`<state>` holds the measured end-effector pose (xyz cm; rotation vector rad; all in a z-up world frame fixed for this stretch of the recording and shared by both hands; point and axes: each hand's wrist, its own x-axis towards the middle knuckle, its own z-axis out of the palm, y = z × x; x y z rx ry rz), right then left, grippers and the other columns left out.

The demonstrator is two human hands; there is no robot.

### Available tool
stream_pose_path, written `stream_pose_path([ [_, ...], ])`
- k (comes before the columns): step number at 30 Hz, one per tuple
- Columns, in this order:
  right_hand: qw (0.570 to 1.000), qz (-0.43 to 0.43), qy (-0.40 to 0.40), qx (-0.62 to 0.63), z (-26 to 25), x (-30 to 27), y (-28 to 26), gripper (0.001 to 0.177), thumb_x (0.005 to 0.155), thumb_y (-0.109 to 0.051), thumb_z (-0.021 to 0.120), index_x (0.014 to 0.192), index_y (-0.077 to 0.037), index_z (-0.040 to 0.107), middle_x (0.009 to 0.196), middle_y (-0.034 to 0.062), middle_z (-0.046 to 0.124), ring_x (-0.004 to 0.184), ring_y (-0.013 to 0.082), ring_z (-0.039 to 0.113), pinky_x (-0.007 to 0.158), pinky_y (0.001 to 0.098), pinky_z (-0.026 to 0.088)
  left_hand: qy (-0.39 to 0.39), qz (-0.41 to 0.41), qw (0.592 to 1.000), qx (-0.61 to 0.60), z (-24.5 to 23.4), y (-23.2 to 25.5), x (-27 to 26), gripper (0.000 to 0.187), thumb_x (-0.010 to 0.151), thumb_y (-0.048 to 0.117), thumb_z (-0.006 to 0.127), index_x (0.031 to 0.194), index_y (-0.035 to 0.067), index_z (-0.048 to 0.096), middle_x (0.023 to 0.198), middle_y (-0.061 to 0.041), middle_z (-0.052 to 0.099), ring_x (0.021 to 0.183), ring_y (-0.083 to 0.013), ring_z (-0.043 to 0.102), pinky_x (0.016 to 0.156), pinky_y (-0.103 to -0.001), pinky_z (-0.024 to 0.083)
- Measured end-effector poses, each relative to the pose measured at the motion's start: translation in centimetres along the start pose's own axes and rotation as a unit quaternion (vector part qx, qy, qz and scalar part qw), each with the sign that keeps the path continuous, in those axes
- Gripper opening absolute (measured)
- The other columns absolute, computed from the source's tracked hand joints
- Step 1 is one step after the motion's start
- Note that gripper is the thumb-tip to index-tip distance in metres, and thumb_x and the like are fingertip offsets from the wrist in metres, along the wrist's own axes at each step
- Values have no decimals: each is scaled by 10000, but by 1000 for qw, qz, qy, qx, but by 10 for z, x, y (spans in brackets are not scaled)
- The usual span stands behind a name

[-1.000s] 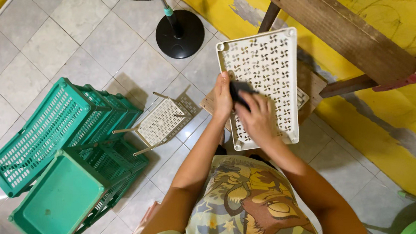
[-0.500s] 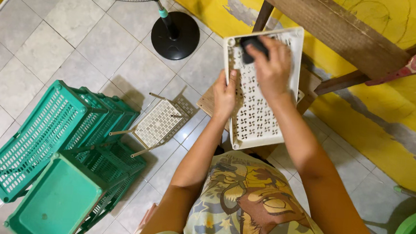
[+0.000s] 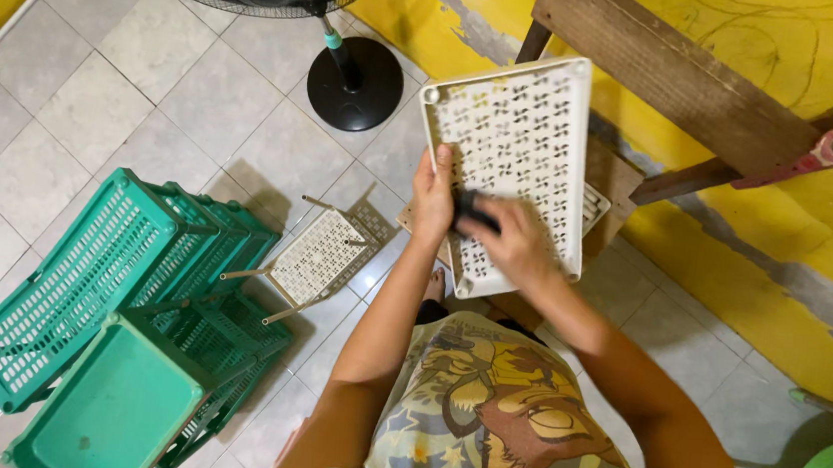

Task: The person cleans a white plastic stool seat with a sponge, then sits on the floor to insert four white plastic legs into the seat. The person repeats the cleaning and assembly process for a second stool.

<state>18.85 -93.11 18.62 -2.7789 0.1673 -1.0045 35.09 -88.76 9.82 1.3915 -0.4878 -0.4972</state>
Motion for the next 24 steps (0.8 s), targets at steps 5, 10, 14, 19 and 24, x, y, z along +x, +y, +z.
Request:
stream_pose_path([
  [5, 990, 111, 88, -28, 6, 47, 49, 341, 873, -4, 726, 1192, -111, 782, 1250, 151, 656, 1110, 346, 599, 967, 454, 504, -67, -18, 997, -31, 19, 2, -8, 420, 1077, 434, 539, 1152, 37, 650, 943, 15, 640, 865, -92, 531, 775, -256, 478],
  [10, 995, 66, 35, -66, 27, 23, 22, 203, 936, -38, 783, 1132, -75, 745, 1288, 136, 650, 1184, 292, 592, 987, 435, 503, -29, -21, 998, -48, 14, 6, 12, 429, 1079, 432, 532, 1152, 30, 663, 897, 27, 613, 814, -92, 510, 722, -263, 445],
  [14, 991, 72, -71, 86, 24, -40, -12, 307, 742, -2, 741, 1025, -113, 780, 1178, 147, 644, 1121, 335, 596, 932, 431, 544, 26, 12, 998, -50, -10, 7, 32, 416, 1081, 420, 548, 1135, 22, 659, 879, 38, 585, 812, -86, 493, 716, -268, 434],
  [19, 979, 201, 4, 19, 15, -19, 42, 198, 887, 50, 717, 1054, -56, 711, 1297, 186, 616, 1199, 348, 605, 1007, 431, 536, 20, 29, 999, 35, -7, 10, 28, 415, 1077, 423, 561, 1080, 20, 663, 837, 26, 579, 796, -99, 495, 699, -272, 443],
  [24, 963, 215, 157, -49, 6, 29, 72, 379, 853, 38, 731, 1217, -63, 709, 1240, 224, 605, 1177, 377, 575, 995, 489, 517, -26, -48, 998, 13, 22, 17, 1, 411, 1035, 424, 554, 1137, 43, 669, 848, 20, 623, 789, -90, 523, 701, -265, 452],
])
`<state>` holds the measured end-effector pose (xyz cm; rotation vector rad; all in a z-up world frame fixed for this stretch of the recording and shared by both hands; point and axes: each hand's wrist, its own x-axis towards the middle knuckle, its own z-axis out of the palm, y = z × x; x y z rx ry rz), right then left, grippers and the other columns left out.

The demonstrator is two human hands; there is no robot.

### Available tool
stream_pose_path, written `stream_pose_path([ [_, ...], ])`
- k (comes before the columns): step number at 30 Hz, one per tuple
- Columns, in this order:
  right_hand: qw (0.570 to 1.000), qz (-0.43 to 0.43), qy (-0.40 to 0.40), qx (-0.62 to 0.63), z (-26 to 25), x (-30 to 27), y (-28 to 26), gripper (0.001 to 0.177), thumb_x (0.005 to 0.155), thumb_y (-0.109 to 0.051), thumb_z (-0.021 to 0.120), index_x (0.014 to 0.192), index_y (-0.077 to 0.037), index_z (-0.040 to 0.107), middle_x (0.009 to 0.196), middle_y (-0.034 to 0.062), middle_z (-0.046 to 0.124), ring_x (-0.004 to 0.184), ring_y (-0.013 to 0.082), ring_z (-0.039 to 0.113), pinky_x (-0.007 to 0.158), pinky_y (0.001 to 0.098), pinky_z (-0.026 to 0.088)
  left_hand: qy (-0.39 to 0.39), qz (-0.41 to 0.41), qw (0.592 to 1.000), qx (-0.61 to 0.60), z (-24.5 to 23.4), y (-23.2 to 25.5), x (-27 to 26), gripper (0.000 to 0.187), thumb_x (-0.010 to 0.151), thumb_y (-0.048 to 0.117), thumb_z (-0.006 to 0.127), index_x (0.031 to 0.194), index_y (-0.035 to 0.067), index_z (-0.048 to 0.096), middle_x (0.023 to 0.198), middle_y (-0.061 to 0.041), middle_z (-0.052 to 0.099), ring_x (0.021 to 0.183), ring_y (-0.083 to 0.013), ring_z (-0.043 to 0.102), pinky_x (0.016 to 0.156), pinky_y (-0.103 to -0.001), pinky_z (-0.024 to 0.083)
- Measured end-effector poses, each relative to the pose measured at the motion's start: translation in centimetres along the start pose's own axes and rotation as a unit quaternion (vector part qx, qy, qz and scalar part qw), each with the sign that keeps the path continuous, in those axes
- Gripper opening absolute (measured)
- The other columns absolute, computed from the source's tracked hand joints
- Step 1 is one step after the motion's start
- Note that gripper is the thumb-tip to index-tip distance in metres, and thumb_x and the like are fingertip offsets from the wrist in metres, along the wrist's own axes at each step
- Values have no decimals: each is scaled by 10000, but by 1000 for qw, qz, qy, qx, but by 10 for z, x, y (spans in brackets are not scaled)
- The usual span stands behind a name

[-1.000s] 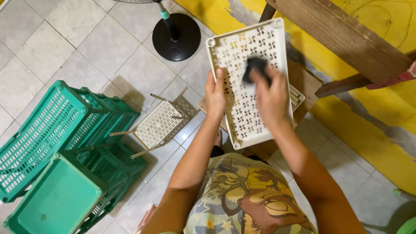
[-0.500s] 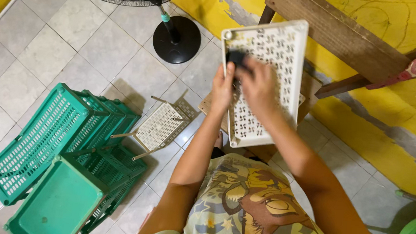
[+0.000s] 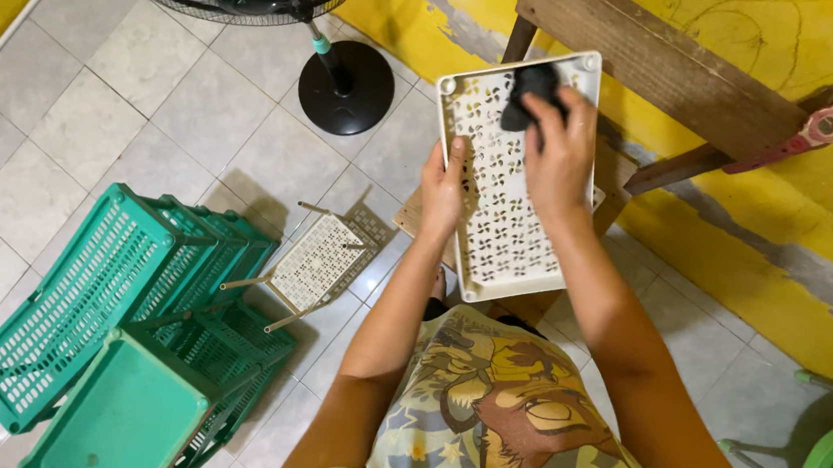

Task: The person cleans a white plastic stool seat with a sponge, then sits on the floor to insert four white plastic legs into the seat. The person repeats the cleaning and assembly process for a second stool.

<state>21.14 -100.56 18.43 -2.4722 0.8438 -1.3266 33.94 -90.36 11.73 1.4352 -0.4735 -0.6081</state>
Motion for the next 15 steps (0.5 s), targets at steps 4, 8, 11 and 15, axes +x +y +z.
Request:
stream_pose_path([
  [4, 981, -4, -171, 97, -3, -57, -32, 241, 940, 14, 762, 1161, -81, 765, 1073, 141, 644, 868, 213, 596, 678, 361, 518, 47, 19, 998, 28, -7, 7, 7, 426, 1062, 431, 530, 1098, 32, 673, 853, 6, 627, 782, -101, 529, 696, -283, 461],
  [8, 988, -83, -108, 73, -3, -97, -23, 257, 899, 31, 688, 1103, -117, 736, 1094, 76, 636, 921, 259, 621, 748, 220, 567, 97, 99, 988, 62, -21, 22, 11, 402, 1092, 396, 553, 1115, 10, 660, 836, -3, 594, 795, -104, 511, 714, -291, 460],
  [11, 991, 71, -110, 36, 1, -69, 9, 292, 947, 17, 694, 1225, -68, 709, 1143, 132, 640, 1029, 287, 680, 800, 334, 575, 62, 14, 995, 81, -13, 31, -8, 373, 1064, 383, 531, 1099, 31, 651, 736, 6, 553, 649, -116, 480, 582, -304, 421],
  [15, 999, 46, -9, -22, 13, -3, 25, 368, 936, -21, 751, 1299, -50, 696, 1131, 203, 589, 1032, 396, 619, 860, 470, 534, 39, 40, 990, 130, 11, 37, -30, 368, 1034, 370, 569, 1133, 26, 655, 639, 16, 486, 592, -92, 433, 528, -290, 376],
])
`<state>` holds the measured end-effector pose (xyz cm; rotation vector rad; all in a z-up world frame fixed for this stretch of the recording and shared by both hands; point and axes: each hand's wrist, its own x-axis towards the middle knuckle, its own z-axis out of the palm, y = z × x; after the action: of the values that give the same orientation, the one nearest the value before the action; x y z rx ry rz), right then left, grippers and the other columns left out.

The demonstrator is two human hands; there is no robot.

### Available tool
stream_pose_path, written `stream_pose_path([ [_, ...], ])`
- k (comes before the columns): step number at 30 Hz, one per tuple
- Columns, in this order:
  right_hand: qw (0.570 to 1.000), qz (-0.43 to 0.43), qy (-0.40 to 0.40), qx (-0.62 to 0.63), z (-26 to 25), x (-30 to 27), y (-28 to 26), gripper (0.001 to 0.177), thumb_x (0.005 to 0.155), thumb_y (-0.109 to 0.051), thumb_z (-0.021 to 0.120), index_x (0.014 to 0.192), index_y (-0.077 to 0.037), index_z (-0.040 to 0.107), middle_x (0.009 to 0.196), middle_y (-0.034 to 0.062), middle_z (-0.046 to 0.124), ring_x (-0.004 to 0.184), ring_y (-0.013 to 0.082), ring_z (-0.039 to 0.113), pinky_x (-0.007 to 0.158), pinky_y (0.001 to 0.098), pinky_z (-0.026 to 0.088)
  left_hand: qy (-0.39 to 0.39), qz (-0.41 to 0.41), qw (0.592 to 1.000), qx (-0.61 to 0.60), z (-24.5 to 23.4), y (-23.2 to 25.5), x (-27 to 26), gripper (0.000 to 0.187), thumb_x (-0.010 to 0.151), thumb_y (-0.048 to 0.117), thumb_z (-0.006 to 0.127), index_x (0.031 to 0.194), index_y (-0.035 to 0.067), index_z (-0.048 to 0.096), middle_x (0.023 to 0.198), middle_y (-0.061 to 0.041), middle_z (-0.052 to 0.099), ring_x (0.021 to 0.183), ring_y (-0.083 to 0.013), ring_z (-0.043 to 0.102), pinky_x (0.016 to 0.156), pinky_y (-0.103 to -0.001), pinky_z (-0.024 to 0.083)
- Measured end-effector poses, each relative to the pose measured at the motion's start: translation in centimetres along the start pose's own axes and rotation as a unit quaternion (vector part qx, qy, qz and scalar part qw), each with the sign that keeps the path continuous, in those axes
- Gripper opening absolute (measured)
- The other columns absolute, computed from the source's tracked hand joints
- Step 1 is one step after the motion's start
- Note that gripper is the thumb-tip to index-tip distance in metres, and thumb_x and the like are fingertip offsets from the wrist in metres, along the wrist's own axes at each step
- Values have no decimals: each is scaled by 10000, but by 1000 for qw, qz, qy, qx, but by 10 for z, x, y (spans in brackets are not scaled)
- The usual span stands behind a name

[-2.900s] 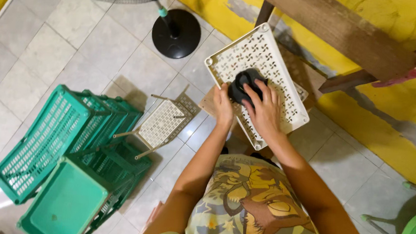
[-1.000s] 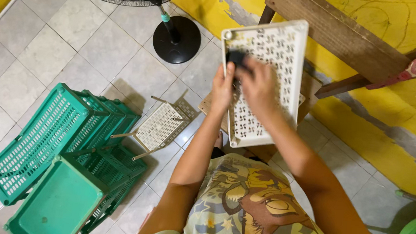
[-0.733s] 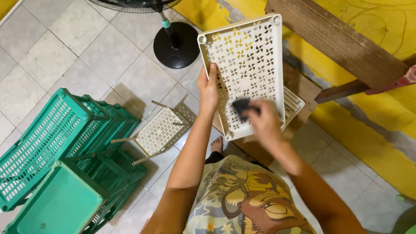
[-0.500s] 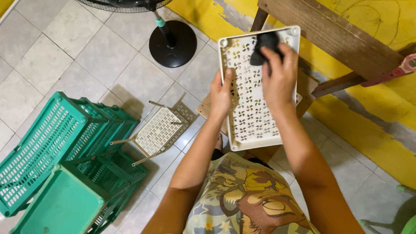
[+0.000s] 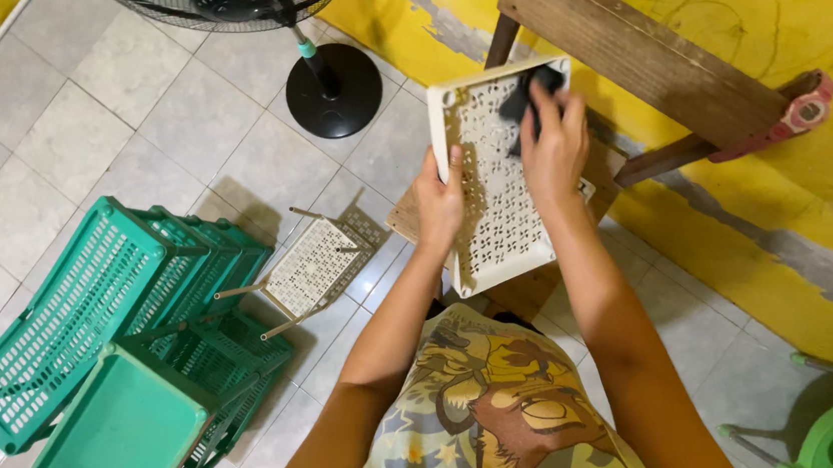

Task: The person cleans a white plastic stool seat with a sponge, then sits on the floor to insert four white plastic legs into the seat. The person repeats the cleaning and assembly process for a second stool.

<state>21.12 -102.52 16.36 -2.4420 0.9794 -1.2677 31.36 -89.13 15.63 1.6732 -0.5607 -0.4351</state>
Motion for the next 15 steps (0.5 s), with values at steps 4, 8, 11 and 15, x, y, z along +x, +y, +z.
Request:
stream_pose_path([
  [4, 1000, 18, -14, -3, -7, 2, -9, 371, 957, -1, 735, 1320, -31, 665, 1100, 205, 565, 1019, 410, 613, 865, 486, 524, 43, 39, 995, -78, 8, -6, 0, 369, 1066, 372, 564, 1076, 9, 633, 729, 33, 495, 658, -91, 416, 563, -286, 359],
  [8, 997, 36, -66, -12, -19, -62, -12, 366, 924, 3, 728, 1275, -20, 625, 1143, 227, 547, 1009, 441, 606, 844, 504, 515, 104, 23, 989, -103, -7, -17, 15, 400, 1081, 403, 515, 1078, 19, 627, 794, 34, 506, 737, -86, 461, 646, -271, 404],
  [11, 988, 104, -115, 6, -17, -107, -14, 347, 901, -7, 734, 1222, -32, 604, 1175, 208, 548, 994, 404, 644, 793, 483, 560, 110, 53, 983, -138, -18, -23, 25, 410, 1108, 406, 512, 1065, 7, 598, 855, 25, 514, 810, -91, 451, 720, -268, 415],
  [15, 969, 116, -209, 69, -9, -144, -36, 374, 846, -41, 778, 1194, -75, 646, 1180, 186, 547, 924, 344, 666, 713, 411, 595, 144, 88, 964, -207, -12, -26, 26, 419, 1088, 403, 495, 1126, -1, 601, 923, 17, 579, 875, -91, 489, 800, -261, 435],
])
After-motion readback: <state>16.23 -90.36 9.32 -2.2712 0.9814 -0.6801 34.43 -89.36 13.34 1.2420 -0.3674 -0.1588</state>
